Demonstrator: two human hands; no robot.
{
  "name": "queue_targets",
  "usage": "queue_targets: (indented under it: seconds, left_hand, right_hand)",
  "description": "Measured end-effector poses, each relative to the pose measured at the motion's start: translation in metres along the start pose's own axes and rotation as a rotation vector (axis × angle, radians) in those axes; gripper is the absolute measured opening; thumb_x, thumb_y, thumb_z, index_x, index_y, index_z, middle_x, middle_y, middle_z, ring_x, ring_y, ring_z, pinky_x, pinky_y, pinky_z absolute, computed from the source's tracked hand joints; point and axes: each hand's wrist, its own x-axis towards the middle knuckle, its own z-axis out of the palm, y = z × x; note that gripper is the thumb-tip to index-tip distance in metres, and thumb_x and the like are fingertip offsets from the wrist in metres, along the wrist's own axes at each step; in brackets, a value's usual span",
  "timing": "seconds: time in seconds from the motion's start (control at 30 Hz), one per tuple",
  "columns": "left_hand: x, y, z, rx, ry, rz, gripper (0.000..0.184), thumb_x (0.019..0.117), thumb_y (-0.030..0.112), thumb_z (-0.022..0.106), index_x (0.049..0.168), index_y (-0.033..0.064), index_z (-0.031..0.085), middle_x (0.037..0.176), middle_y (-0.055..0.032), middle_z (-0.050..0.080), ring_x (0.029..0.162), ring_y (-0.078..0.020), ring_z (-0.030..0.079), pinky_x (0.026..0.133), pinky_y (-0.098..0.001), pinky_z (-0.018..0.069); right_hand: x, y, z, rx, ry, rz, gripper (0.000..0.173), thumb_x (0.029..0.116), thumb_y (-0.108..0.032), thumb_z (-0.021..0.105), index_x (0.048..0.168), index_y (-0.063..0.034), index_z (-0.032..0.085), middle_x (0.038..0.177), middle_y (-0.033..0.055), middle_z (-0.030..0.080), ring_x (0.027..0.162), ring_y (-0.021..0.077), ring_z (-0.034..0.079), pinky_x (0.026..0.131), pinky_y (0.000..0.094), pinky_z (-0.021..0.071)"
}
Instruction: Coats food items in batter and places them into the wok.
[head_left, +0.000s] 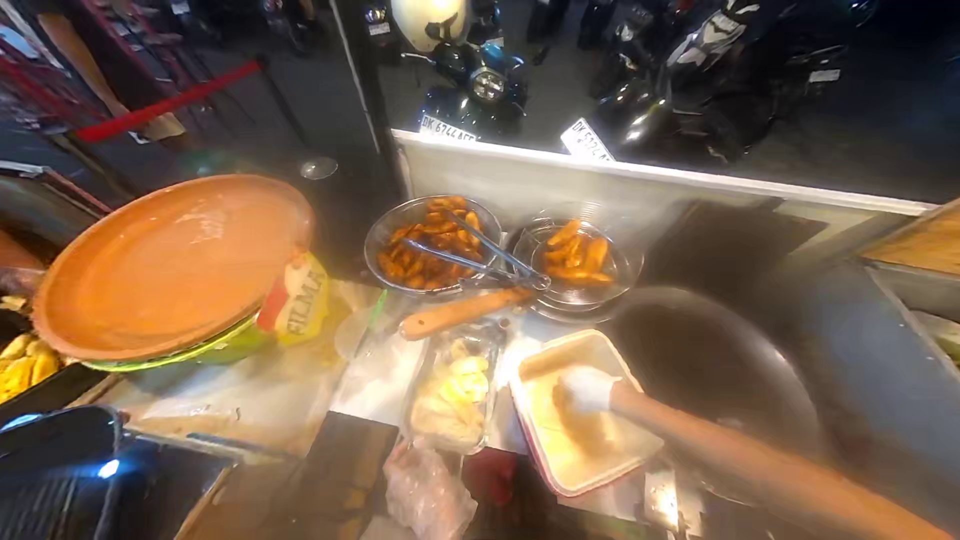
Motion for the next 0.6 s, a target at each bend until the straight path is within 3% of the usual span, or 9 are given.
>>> queue_targets:
  seconds: [0.1,0.17,0.23,0.33,0.47,0.53,0.6]
  left_hand:
    - [-0.030,0.052,0.009,-0.096,-0.240,0.176,0.032,0.0954,0.022,0.069,0.123,0.0052,0.066,0.094,-0.0095,0.074,0.082,-0.0215,0.073,0.076,-0.0466,0.0621]
    - [-0.051,0.085,0.021,-0.032,-0.459,0.218,0.045,0.0928,0.029,0.073,0.132,0.0078,0.063,0.104,-0.0067,0.075,0.092,-0.0185,0.073,0.085,-0.0439,0.0609]
    - [-0.064,0.105,0.036,0.170,-0.562,0.262,0.062,0.0886,0.037,0.076,0.143,0.0122,0.056,0.121,-0.0050,0.071,0.111,-0.0194,0.068,0.099,-0.0444,0.0547]
    - [-0.071,0.109,0.052,0.296,-0.526,0.327,0.069,0.0861,0.035,0.077,0.146,0.0108,0.054,0.130,-0.0116,0.067,0.121,-0.0290,0.063,0.104,-0.0509,0.0489]
    - [-0.075,0.091,0.063,0.244,-0.464,0.349,0.060,0.0893,0.023,0.072,0.145,0.0096,0.055,0.132,-0.0129,0.066,0.121,-0.0296,0.063,0.104,-0.0504,0.0499]
    - [-0.082,0.086,0.069,0.276,-0.426,0.366,0.059,0.0931,0.022,0.067,0.149,0.0094,0.051,0.137,-0.0163,0.063,0.125,-0.0335,0.061,0.105,-0.0534,0.0480]
    - [-0.086,0.086,0.074,0.320,-0.399,0.365,0.059,0.0950,0.021,0.064,0.151,0.0106,0.049,0.138,-0.0167,0.063,0.126,-0.0341,0.061,0.106,-0.0539,0.0480]
  right_hand:
    - [-0.019,-0.025,0.012,0.038,-0.025,0.085,0.052,0.0890,-0.009,0.073,0.137,0.0046,0.055,0.134,0.0327,0.058,0.124,0.0516,0.056,0.097,0.0701,0.0476]
    - [-0.011,-0.020,0.027,0.066,0.021,0.093,0.048,0.0889,-0.013,0.072,0.133,0.0011,0.059,0.132,0.0303,0.059,0.120,0.0497,0.060,0.093,0.0693,0.0509]
    - [0.000,-0.011,0.038,0.073,0.040,0.092,0.053,0.0867,-0.013,0.074,0.136,-0.0045,0.059,0.133,0.0283,0.060,0.121,0.0487,0.061,0.094,0.0688,0.0514]
    - [-0.008,-0.013,0.045,0.045,0.017,0.091,0.056,0.0869,-0.006,0.073,0.140,-0.0023,0.054,0.128,0.0299,0.063,0.117,0.0506,0.062,0.092,0.0701,0.0512]
    - [-0.041,-0.011,0.022,-0.007,-0.089,-0.134,0.031,0.0946,-0.014,0.068,0.121,0.0035,0.067,0.120,0.0296,0.066,0.115,0.0481,0.062,0.094,0.0681,0.0486]
    - [-0.045,-0.003,0.002,0.044,-0.027,-0.171,0.028,0.1009,-0.018,0.061,0.117,0.0041,0.069,0.119,0.0293,0.067,0.115,0.0464,0.063,0.097,0.0650,0.0473]
    - [-0.020,0.007,0.006,0.055,0.123,-0.065,0.026,0.0990,-0.010,0.060,0.120,0.0017,0.069,0.126,0.0263,0.065,0.121,0.0438,0.061,0.101,0.0613,0.0498]
